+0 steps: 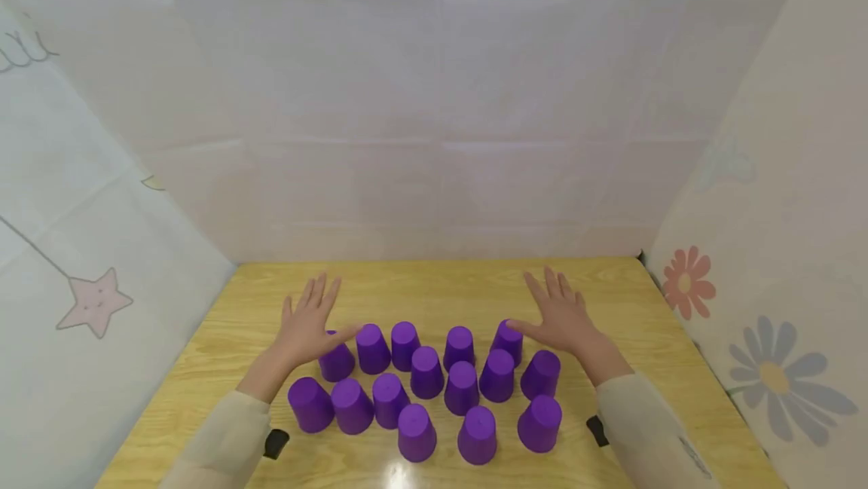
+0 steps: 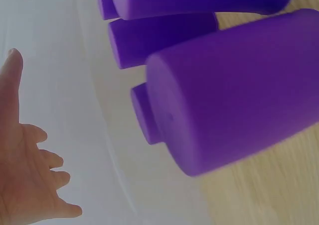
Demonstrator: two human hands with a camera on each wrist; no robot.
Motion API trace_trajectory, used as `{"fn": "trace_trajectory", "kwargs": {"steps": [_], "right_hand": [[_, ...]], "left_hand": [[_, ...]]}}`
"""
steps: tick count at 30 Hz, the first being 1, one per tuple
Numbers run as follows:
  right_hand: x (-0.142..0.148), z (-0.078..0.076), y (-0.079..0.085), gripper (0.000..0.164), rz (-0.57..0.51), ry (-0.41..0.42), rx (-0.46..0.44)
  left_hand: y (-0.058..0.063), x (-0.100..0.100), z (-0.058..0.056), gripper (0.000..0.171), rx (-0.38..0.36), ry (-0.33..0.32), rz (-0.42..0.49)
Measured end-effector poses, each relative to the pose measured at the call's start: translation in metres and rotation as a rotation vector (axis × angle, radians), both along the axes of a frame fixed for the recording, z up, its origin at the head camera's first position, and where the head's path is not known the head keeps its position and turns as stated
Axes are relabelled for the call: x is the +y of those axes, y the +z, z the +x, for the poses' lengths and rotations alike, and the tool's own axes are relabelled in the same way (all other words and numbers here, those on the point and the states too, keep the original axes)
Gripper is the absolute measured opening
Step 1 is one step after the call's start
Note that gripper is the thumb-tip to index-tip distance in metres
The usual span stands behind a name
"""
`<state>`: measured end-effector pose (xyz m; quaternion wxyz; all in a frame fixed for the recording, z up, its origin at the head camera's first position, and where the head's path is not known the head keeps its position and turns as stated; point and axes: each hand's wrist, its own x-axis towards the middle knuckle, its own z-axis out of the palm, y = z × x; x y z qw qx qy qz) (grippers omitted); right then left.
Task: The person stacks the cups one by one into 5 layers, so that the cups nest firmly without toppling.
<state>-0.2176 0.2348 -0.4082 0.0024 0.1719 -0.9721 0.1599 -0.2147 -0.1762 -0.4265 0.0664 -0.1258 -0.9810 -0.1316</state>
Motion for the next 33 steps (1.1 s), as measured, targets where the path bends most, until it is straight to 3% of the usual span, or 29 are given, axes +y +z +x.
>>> {"fn": "trace_trajectory", "kwargs": {"steps": [10,22,30,33], "right_hand": [[0.013,0.014,-0.022,0.087,-0.049,-0.002,0.049],[0.024,0.038,-0.059,0.084,-0.372,-0.012,-0.081],[0.028,0.046,-0.083,0.084,-0.53,-0.118,-0.252],[0.028,0.047,-0.09,0.083,-0.594,-0.131,-0.269]], "left_hand": [[-0.012,-0.019,0.024,0.096,0.011,0.009,0.052],[-0.051,-0.025,0.049,0.103,-0.031,0.039,0.189],[-0.069,-0.025,0.059,0.101,0.106,0.019,0.377],[-0.072,-0.026,0.065,0.098,0.111,0.046,0.489]]}}
